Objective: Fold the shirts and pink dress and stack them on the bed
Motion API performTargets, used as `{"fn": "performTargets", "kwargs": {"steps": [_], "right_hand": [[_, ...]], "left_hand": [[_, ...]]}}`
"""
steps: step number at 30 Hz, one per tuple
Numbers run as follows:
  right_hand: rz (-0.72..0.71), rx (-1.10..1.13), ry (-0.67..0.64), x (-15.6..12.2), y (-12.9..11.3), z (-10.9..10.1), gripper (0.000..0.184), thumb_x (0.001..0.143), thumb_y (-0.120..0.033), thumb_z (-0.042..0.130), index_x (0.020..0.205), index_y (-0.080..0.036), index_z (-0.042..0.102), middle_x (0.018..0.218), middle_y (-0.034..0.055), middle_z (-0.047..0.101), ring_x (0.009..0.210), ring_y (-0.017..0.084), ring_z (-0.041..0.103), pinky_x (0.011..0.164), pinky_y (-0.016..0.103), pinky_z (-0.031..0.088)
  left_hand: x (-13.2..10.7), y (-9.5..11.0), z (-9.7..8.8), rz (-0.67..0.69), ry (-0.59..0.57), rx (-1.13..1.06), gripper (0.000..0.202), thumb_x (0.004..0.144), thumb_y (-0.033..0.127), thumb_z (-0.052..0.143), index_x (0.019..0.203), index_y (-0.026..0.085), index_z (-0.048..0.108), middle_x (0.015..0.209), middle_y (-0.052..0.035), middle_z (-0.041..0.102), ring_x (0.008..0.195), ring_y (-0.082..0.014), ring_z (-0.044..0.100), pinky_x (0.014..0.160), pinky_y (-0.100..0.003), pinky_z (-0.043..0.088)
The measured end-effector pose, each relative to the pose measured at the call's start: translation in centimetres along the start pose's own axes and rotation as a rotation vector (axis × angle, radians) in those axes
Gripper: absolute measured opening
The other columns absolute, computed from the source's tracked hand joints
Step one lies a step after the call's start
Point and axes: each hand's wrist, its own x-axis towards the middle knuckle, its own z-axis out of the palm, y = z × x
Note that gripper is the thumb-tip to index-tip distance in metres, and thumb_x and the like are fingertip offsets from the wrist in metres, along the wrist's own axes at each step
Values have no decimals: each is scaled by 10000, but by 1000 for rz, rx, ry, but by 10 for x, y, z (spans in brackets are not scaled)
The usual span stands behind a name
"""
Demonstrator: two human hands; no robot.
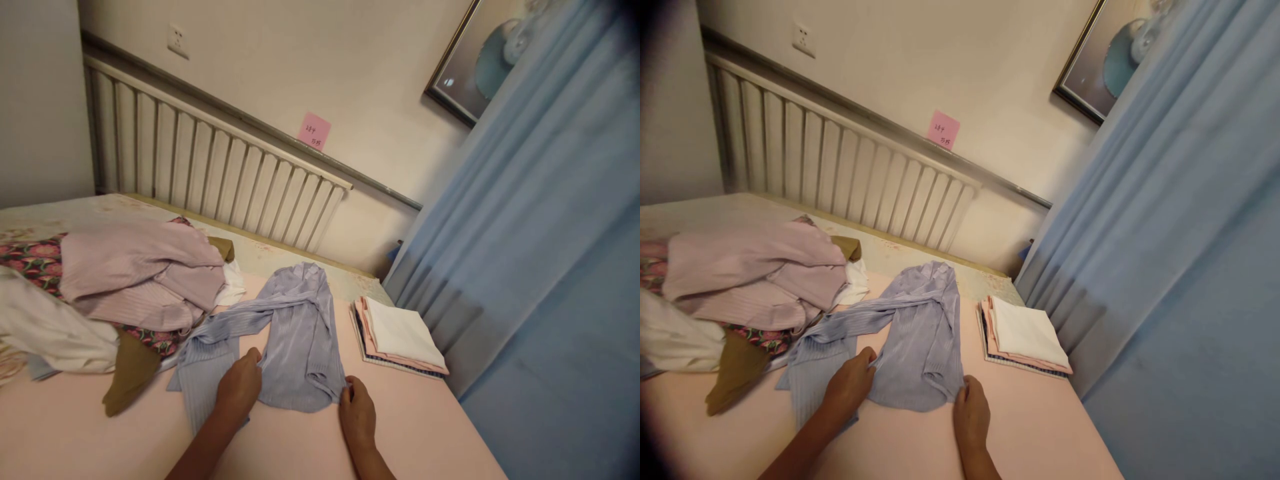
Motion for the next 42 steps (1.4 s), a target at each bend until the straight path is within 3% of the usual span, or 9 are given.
{"fn": "performTargets", "kwargs": {"steps": [12, 18, 24, 32, 42], "right_hand": [[-42, 14, 51, -2, 4, 0, 286, 836, -251, 400, 991, -214, 637, 960, 56, 694, 849, 192, 647, 705, 256, 461], [-73, 21, 28, -11, 7, -9, 292, 843, -227, 372, 958, -203, 639, 911, 53, 691, 813, 185, 641, 708, 257, 452], [-104, 14, -18, -33, 18, -27, 304, 865, -228, 351, 987, -198, 628, 923, 55, 685, 816, 184, 640, 714, 261, 448], [-217, 34, 21, -60, 44, -45, 308, 877, -230, 367, 1022, -189, 636, 967, 72, 678, 874, 185, 637, 794, 269, 467], [-257, 46, -4, -80, 70, -50, 327, 883, -209, 382, 1096, -156, 625, 1040, 88, 673, 941, 194, 630, 852, 289, 463]], "left_hand": [[-7, -1, -5, -19, -4, 16, 178, 802, 120, 367, 894, 237, 466, 866, -25, 673, 826, -182, 637, 653, -266, 377], [-33, -11, -3, -28, 28, 23, 201, 825, 153, 337, 948, 246, 466, 888, -37, 671, 845, -191, 638, 652, -266, 367], [-69, -17, 3, -65, 23, 23, 283, 872, 205, 345, 1141, 246, 422, 1171, -68, 638, 1030, -192, 615, 783, -268, 398], [-114, -16, 19, 11, 95, 85, 303, 903, 219, 291, 1184, 242, 400, 1202, -79, 632, 1070, -199, 604, 858, -291, 402], [-123, -25, 27, 114, 126, 159, 299, 904, 230, 299, 1182, 232, 409, 1237, -84, 610, 1110, -183, 588, 918, -280, 402]]}}
